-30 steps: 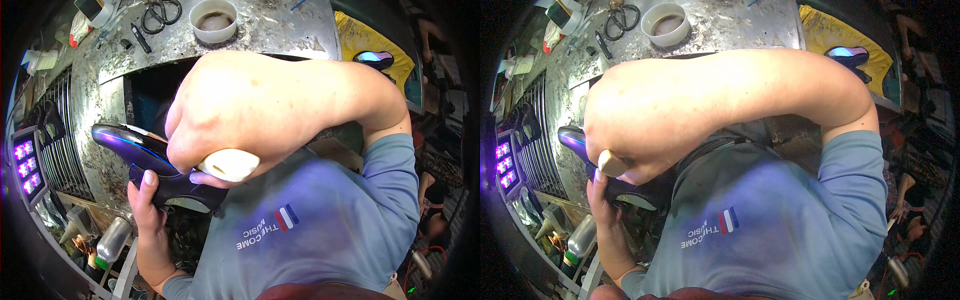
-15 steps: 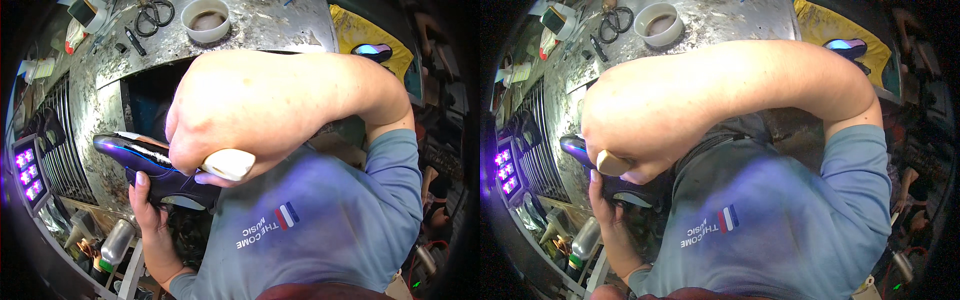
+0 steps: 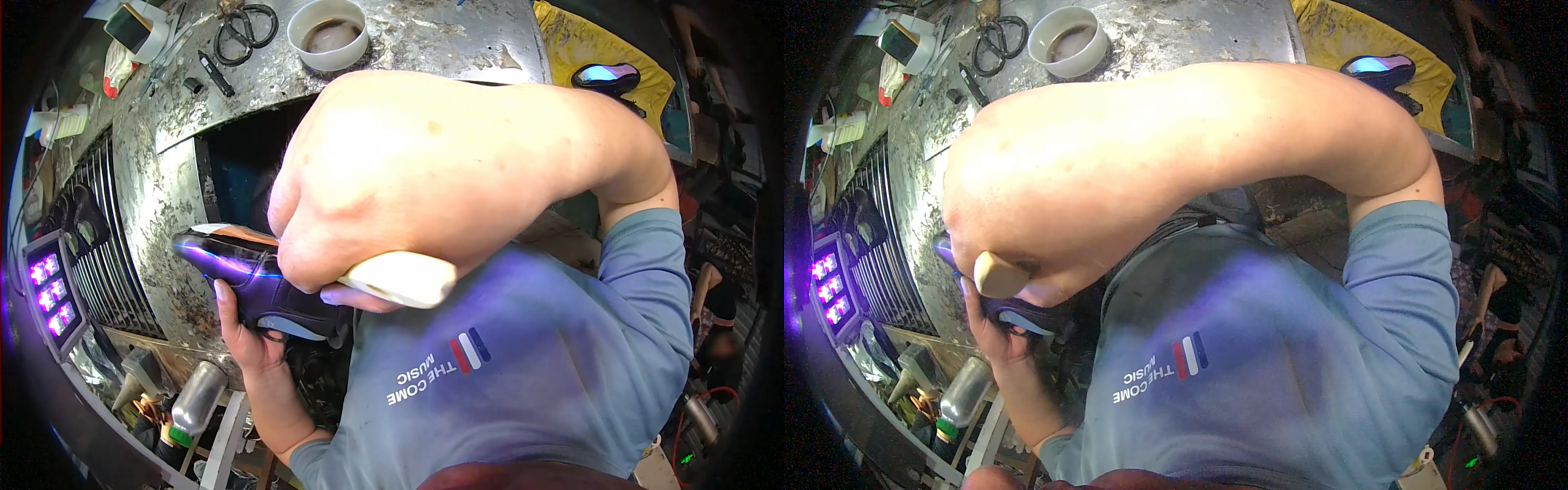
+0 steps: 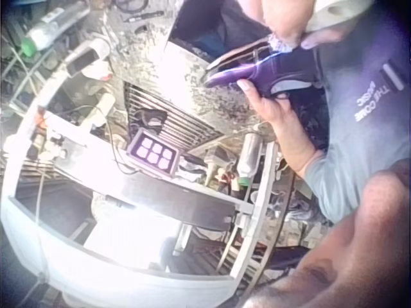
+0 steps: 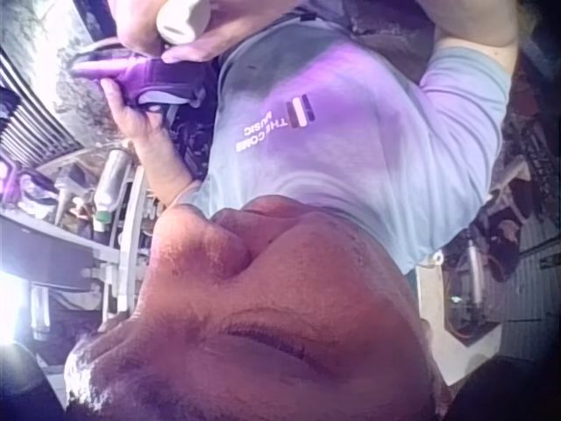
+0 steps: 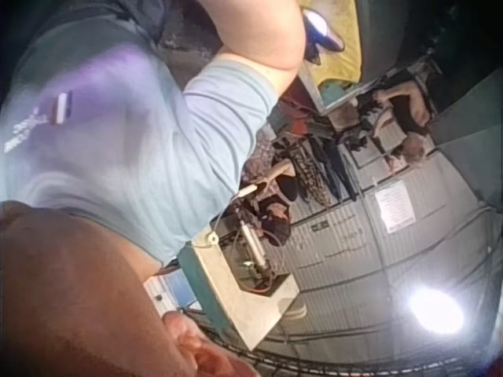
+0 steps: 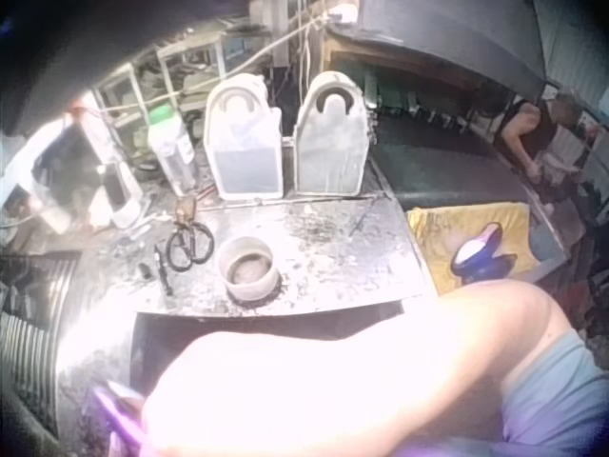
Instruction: The person paints the sole of a black shoe with a white substance using a small brush. They repeatedly dip the brush into a small white bowl to reload the substance and apply it to the shoe's sole, focusing on the edges and surface. The person holds the shoe in their left hand and the brush in their right hand throughout the process.
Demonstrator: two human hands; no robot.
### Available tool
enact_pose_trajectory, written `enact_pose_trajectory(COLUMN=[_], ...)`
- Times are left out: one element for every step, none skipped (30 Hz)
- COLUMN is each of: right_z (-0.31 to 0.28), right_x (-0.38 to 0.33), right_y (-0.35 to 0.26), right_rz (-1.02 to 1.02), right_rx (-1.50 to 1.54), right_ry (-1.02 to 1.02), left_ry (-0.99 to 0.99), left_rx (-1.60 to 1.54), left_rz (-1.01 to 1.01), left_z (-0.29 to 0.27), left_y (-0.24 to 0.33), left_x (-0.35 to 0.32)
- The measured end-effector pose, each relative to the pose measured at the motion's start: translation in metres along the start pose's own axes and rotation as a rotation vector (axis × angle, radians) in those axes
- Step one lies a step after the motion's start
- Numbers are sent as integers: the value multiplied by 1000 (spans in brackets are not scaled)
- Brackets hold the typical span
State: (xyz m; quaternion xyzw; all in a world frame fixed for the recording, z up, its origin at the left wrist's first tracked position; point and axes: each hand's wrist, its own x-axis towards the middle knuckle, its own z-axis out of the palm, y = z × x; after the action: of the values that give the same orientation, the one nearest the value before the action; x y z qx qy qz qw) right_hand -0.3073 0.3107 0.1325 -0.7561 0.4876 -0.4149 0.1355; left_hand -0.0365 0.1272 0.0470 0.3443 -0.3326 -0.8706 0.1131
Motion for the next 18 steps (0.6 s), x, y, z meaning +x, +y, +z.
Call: enact_pose_trajectory(right_z=[0,0,0,-2,-2,-3,-2,-2,-2,-6,-8,-10,-10,-12,-14,-16,-15,-13], right_x=[0,0,0,-1,-1,-1,-2,-2,-2,-2,-2,-2,-2,-2,-1,-1,-2,-2], right_y=[0,0,0,-1,-2,-3,-3,-4,-4,-7,-8,-9,-10,-10,-11,-13,-12,-10], right_rz=[-17,-25,-33,-30,-29,-27,-31,-22,-13,15,25,34,25,23,21,27,-18,-64], right_rx=[9,18,28,34,42,50,67,76,83,75,71,66,67,76,85,103,119,134], right_ry=[28,42,57,59,74,89,117,116,113,83,68,52,51,46,41,33,98,164], left_ry=[8,18,28,39,13,-14,-40,-97,-154,-211,-259,-299,-339,-342,-345,-290,-232,-175], left_rx=[-27,-42,-57,-72,-91,-111,-130,-187,-244,-301,-361,-366,-372,-401,-431,-417,-403,-377], left_rz=[3,2,2,2,-8,-18,-28,-39,-51,-62,-78,-72,-65,-75,-84,-67,-48,-36], left_z=[-2,-3,-5,-7,-9,-11,-11,-10,-7,-5,-6,-5,-2,-5,-7,-5,0,-3], left_y=[-3,-5,-7,-9,-11,-13,-15,-17,-20,-23,-26,-29,-33,-36,-38,-41,-46,-50], left_x=[1,1,1,0,2,4,6,6,6,7,9,10,11,12,13,13,11,11])
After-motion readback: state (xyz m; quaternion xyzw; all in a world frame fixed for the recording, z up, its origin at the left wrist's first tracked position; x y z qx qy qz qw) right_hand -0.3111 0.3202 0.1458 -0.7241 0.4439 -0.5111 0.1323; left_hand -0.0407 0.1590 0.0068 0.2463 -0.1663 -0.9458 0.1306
